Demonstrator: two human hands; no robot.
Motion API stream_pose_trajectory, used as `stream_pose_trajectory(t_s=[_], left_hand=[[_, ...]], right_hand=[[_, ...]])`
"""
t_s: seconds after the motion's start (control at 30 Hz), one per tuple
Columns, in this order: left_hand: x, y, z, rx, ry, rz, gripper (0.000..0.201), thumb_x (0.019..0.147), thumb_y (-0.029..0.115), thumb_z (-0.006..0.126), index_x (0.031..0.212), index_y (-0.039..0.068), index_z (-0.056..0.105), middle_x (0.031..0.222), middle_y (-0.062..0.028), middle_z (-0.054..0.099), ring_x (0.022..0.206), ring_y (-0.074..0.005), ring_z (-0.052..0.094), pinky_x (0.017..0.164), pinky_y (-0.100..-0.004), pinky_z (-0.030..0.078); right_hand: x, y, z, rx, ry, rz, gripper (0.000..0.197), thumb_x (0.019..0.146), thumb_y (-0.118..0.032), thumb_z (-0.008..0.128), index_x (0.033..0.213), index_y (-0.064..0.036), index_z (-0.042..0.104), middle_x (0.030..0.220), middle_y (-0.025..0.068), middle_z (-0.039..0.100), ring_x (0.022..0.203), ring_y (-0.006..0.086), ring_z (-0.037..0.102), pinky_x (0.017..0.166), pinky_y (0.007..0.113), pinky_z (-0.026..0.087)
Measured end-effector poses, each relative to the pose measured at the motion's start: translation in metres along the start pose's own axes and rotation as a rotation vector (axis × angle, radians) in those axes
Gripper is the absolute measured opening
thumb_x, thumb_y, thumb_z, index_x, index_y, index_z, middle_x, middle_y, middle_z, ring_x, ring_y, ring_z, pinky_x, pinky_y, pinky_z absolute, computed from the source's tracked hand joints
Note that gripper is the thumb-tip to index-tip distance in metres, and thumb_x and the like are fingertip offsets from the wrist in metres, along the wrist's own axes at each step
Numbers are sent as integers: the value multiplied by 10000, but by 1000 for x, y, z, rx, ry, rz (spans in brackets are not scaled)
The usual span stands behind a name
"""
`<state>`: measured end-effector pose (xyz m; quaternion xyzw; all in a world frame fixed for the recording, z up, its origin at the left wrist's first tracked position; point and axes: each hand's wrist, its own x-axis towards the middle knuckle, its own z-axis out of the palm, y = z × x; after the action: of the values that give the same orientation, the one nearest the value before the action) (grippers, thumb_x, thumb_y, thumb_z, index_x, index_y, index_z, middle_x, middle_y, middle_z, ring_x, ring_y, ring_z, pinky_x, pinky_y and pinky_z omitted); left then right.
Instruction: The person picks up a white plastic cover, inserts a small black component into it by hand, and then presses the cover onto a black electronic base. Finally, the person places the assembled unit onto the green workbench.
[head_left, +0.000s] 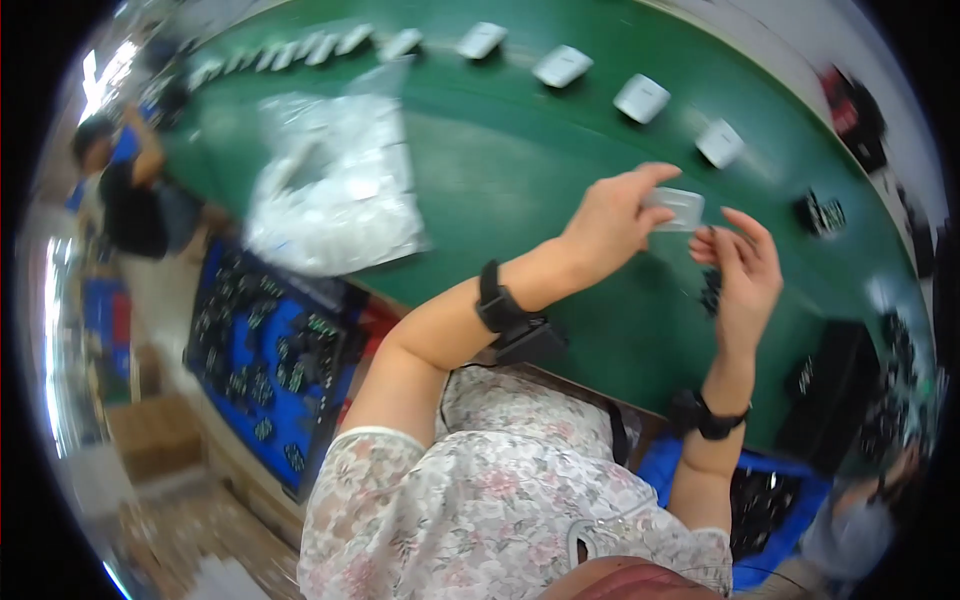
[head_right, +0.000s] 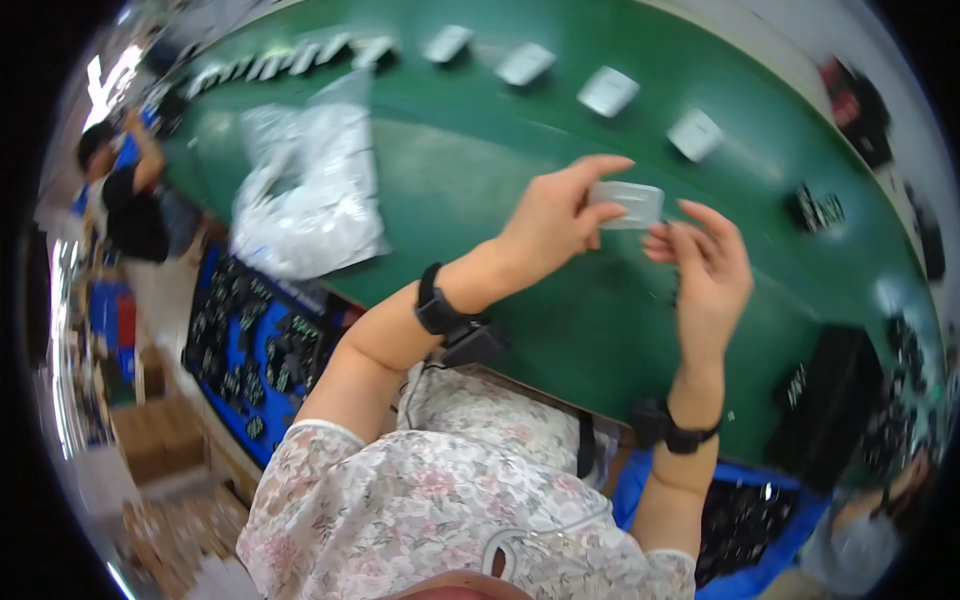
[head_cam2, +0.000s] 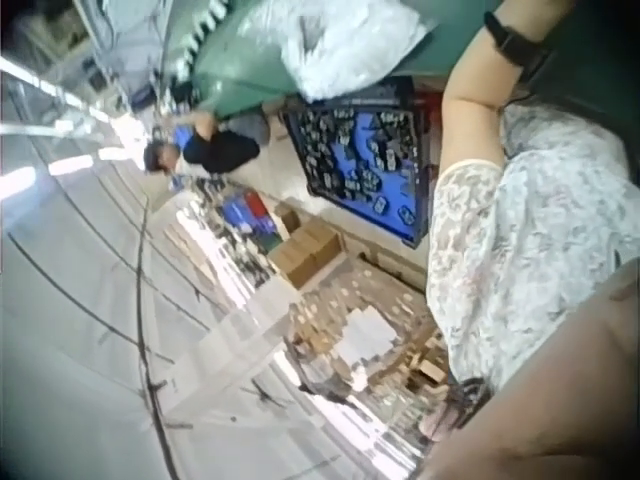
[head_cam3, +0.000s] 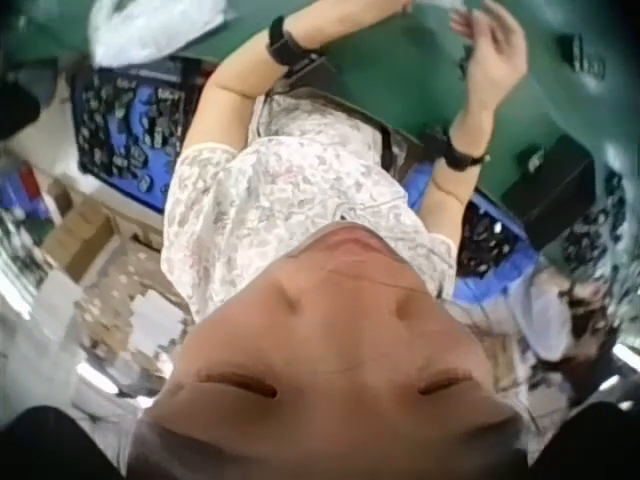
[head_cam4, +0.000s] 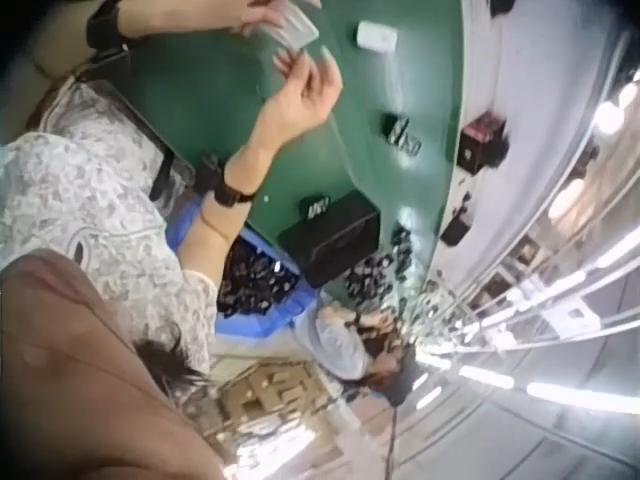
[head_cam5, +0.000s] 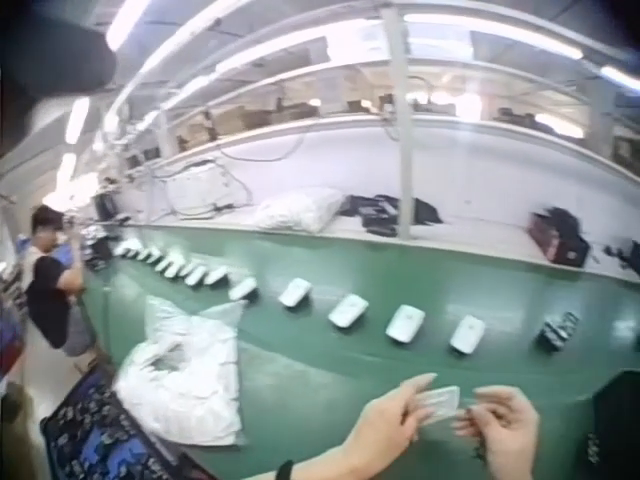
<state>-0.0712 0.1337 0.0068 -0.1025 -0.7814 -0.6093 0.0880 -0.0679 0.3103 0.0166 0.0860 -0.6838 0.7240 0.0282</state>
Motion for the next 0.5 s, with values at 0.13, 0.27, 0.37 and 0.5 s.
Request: stream_pose_trajectory(t_s=[0.13,0.27,0.37,0.5], left_hand=[[-11,-15,19,56,-65,-59,197,808,63,662,996,44,606,826,-116,623,550,-212,544,523,-309,461],[-19,-13,20,28,-90,23,198,801,37,655,992,72,614,798,-105,607,574,-208,547,516,-313,453],[-19,-11,22,104,-83,108,194,791,17,654,973,77,622,773,-100,591,556,-203,546,502,-304,448],[-20,-19,21,224,-85,263,159,792,23,658,944,54,623,754,-91,582,540,-190,560,480,-295,439]], right_hand=[[-1,21,-7,110,-7,85,188,908,-38,551,1069,8,466,811,133,641,671,137,599,590,223,474],[-7,16,-11,52,-68,141,217,909,-53,557,1085,-13,437,763,94,615,598,80,519,517,187,388],[-10,16,-9,62,-125,178,230,911,-63,560,1095,-20,429,744,72,598,578,67,489,501,182,363],[-10,13,-8,87,-162,250,229,904,-58,574,1090,-19,446,753,58,585,586,66,491,506,178,364]])
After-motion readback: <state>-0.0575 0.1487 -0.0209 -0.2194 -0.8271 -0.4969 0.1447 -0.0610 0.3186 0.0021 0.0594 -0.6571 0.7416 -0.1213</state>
